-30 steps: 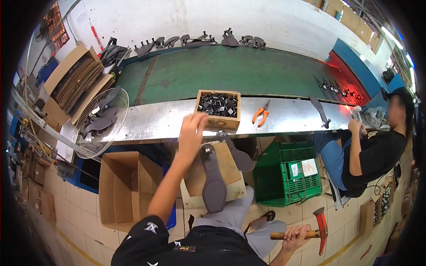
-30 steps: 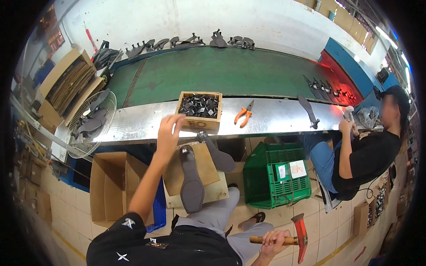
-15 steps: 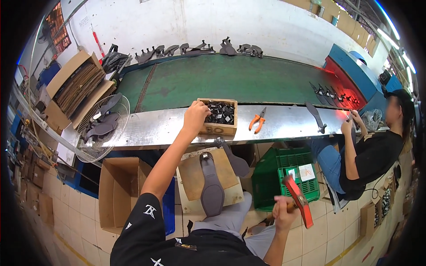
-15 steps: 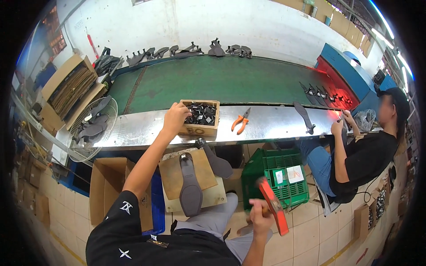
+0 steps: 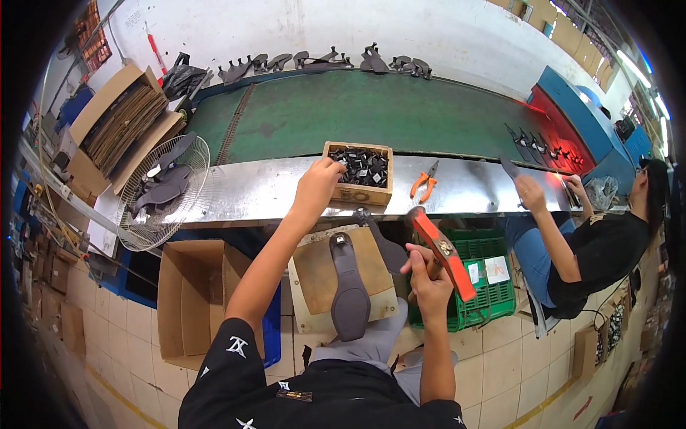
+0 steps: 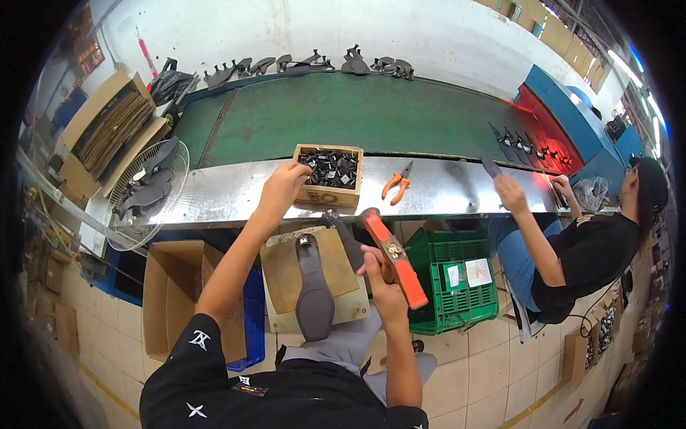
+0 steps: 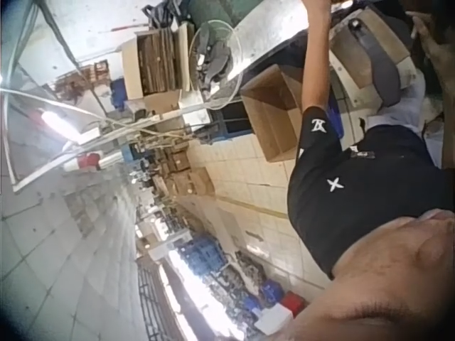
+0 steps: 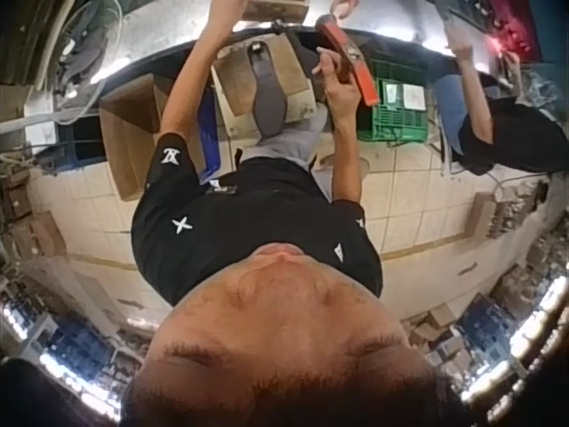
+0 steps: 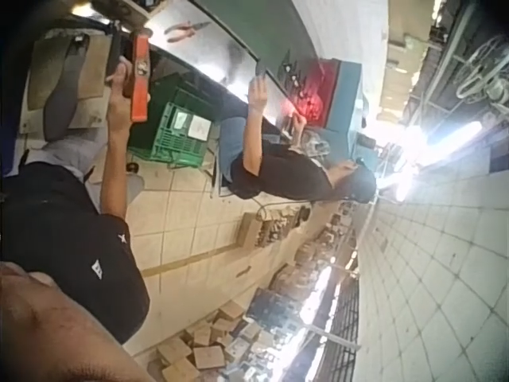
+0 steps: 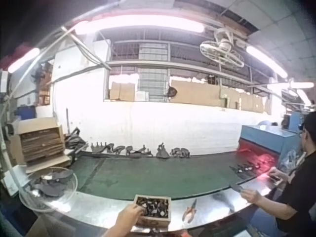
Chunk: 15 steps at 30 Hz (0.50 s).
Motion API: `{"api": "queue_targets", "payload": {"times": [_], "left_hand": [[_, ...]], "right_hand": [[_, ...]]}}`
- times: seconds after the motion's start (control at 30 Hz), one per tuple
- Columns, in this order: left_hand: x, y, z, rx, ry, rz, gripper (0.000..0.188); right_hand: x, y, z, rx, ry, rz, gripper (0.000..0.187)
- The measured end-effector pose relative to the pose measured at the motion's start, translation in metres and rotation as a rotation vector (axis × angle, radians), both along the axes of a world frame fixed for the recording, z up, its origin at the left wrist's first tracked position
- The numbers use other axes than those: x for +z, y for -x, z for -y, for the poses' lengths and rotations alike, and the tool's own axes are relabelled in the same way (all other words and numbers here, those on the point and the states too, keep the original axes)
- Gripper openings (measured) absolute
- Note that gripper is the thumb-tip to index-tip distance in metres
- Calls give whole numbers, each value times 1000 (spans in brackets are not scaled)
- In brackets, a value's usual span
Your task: Hammering components onto shoe soles in a manufacturing environment.
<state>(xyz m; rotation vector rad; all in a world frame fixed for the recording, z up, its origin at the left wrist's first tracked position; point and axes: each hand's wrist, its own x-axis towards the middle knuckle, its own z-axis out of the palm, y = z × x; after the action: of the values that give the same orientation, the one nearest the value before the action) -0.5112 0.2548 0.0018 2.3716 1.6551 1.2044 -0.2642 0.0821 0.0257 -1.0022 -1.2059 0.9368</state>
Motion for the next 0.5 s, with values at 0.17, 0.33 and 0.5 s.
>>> {"api": "queue_targets", "payload": {"times": [0.17, 0.33, 0.5], "left_hand": [[-4, 5, -44, -43, 218, -395, 11], [9, 7, -52, -155, 242, -436, 8], [8, 10, -49, -224, 143, -344, 7]], "right_hand": [[3, -9, 13, -42, 28, 6, 18], [7, -17, 18, -110, 40, 54, 18], [7, -14, 13, -94, 67, -1, 19]]}}
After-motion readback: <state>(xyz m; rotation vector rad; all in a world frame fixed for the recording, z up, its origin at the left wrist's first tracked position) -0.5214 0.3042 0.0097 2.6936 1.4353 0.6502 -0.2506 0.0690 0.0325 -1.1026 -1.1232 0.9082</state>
